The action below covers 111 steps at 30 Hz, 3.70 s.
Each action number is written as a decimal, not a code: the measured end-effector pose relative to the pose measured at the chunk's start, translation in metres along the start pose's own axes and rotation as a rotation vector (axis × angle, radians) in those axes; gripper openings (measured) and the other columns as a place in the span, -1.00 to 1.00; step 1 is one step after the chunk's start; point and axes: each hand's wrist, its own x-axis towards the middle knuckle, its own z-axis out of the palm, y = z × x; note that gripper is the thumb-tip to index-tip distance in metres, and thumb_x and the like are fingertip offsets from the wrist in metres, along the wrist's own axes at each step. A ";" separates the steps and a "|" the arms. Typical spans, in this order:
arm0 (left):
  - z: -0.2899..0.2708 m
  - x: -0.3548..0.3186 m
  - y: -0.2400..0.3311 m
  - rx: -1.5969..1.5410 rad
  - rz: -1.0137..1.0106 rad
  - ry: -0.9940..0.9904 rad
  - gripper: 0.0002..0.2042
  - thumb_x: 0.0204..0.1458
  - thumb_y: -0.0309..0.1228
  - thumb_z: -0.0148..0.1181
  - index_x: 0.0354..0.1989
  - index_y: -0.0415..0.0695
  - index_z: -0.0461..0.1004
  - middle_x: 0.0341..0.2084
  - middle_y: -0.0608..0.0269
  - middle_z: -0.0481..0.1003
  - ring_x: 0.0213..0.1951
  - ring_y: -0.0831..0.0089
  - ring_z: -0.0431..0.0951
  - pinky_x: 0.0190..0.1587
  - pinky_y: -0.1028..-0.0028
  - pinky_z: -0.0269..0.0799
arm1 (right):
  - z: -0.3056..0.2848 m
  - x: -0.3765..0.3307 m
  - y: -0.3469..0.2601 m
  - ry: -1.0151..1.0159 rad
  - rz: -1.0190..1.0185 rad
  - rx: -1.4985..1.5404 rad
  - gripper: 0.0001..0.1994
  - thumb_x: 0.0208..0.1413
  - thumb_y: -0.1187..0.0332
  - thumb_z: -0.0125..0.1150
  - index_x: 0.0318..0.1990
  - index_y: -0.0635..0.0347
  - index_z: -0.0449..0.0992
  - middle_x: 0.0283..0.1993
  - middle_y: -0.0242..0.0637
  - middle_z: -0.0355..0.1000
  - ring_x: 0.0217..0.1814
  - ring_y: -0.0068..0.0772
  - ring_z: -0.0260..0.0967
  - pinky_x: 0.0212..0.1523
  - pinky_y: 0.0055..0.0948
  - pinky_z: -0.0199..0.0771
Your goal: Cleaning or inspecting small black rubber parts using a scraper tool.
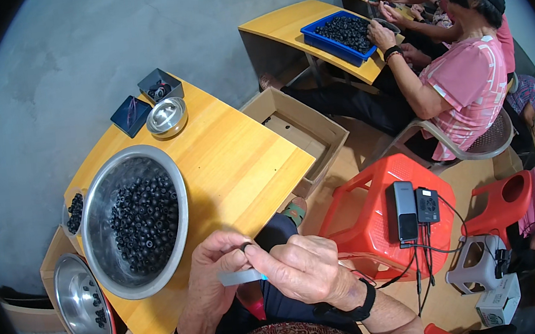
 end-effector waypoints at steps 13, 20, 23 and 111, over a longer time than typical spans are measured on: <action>-0.003 0.002 -0.002 0.037 0.066 -0.008 -0.79 0.01 -0.50 0.28 -0.17 -0.24 0.48 -0.32 0.14 0.56 -0.35 0.48 0.57 -0.36 0.59 0.49 | -0.004 0.004 -0.001 -0.056 0.068 0.111 -0.55 -0.18 0.38 0.47 -0.06 0.28 0.56 -0.52 -0.42 0.35 -0.59 -0.50 0.31 -0.64 -0.52 0.30; -0.002 0.002 0.000 0.036 0.110 -0.046 -0.73 0.00 -0.43 0.32 -0.15 -0.24 0.47 -0.32 0.12 0.56 -0.50 0.55 0.52 -0.52 0.66 0.42 | 0.002 0.002 0.001 0.063 0.141 0.143 -0.72 -0.13 0.43 0.44 -0.24 0.32 0.55 -0.48 -0.27 0.48 -0.57 -0.41 0.42 -0.60 -0.49 0.39; -0.008 0.001 0.000 -0.015 0.085 -0.102 -0.79 0.02 -0.60 0.24 -0.14 -0.30 0.49 -0.25 0.16 0.56 -0.19 0.49 0.55 -0.04 0.51 0.46 | 0.002 0.002 0.002 0.053 0.133 0.146 -0.72 -0.12 0.43 0.44 -0.23 0.32 0.55 -0.48 -0.26 0.47 -0.56 -0.40 0.42 -0.59 -0.50 0.39; -0.051 -0.099 0.111 0.506 0.708 0.467 -0.93 0.05 -0.55 0.15 -0.32 -0.15 0.39 -0.41 0.13 0.50 -0.33 0.39 0.51 -0.20 0.46 0.42 | 0.007 -0.006 -0.002 0.153 0.394 0.084 -0.77 -0.19 0.60 0.39 -0.32 0.21 0.53 -0.56 -0.30 0.37 -0.57 -0.43 0.28 -0.57 -0.48 0.21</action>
